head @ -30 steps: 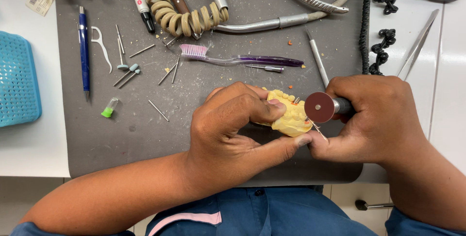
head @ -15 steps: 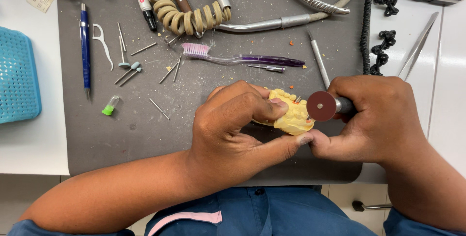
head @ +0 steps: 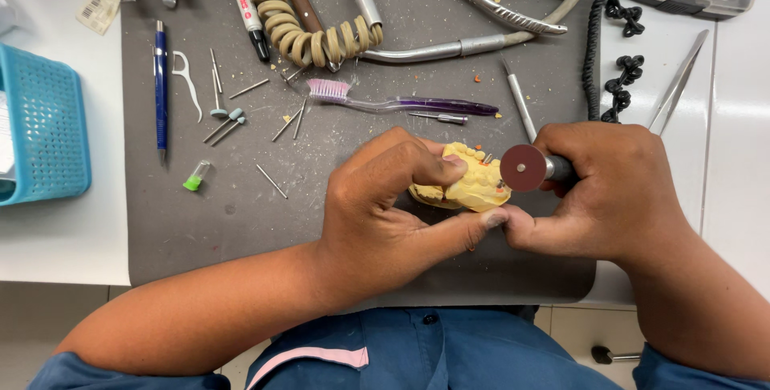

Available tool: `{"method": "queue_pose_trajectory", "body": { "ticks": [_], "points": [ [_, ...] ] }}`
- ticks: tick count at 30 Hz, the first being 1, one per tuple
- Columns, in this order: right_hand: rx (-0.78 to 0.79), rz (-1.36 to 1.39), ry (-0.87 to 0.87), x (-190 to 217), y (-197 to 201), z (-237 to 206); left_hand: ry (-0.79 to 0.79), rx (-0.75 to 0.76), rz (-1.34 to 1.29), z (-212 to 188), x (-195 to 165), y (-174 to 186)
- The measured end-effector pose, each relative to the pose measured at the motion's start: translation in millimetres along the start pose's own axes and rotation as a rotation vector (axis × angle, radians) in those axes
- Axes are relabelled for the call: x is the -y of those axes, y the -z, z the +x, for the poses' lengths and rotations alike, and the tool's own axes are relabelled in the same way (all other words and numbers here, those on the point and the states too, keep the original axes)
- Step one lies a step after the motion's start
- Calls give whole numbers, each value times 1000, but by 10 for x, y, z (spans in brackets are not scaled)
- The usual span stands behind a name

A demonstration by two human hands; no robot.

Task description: The person uses a rotary grinding tool with a cutting disc to grind and shape a yellow dental prosthesis held in the left hand. The person repeatedly repositions the prosthesis to grind different areas while sparks are visible from the contact.

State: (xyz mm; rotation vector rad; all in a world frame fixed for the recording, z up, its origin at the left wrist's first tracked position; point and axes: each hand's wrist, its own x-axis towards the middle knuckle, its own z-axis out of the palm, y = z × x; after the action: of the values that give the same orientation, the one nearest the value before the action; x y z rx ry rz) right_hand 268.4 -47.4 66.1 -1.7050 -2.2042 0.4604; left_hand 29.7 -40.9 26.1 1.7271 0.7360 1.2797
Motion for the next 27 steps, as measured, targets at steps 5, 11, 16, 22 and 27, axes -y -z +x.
{"method": "queue_pose_trajectory", "body": {
  "ticks": [5,11,16,22,27],
  "points": [
    [-64,112,37,-15,49,-8,111,-21,-145,-56,5,-52],
    [-90,151,73,-28,16,-35,36,-26,-61,-127,35,-62],
    [-80,133,92,-20,23,-34,-25,-45,-17,-123,57,-60],
    [-49,105,100,-2,38,-1,-33,-28,-13,-105,42,-52],
    [-53,94,98,-23,35,-12,-19,-14,-20,-91,19,-33]
  ]
}}
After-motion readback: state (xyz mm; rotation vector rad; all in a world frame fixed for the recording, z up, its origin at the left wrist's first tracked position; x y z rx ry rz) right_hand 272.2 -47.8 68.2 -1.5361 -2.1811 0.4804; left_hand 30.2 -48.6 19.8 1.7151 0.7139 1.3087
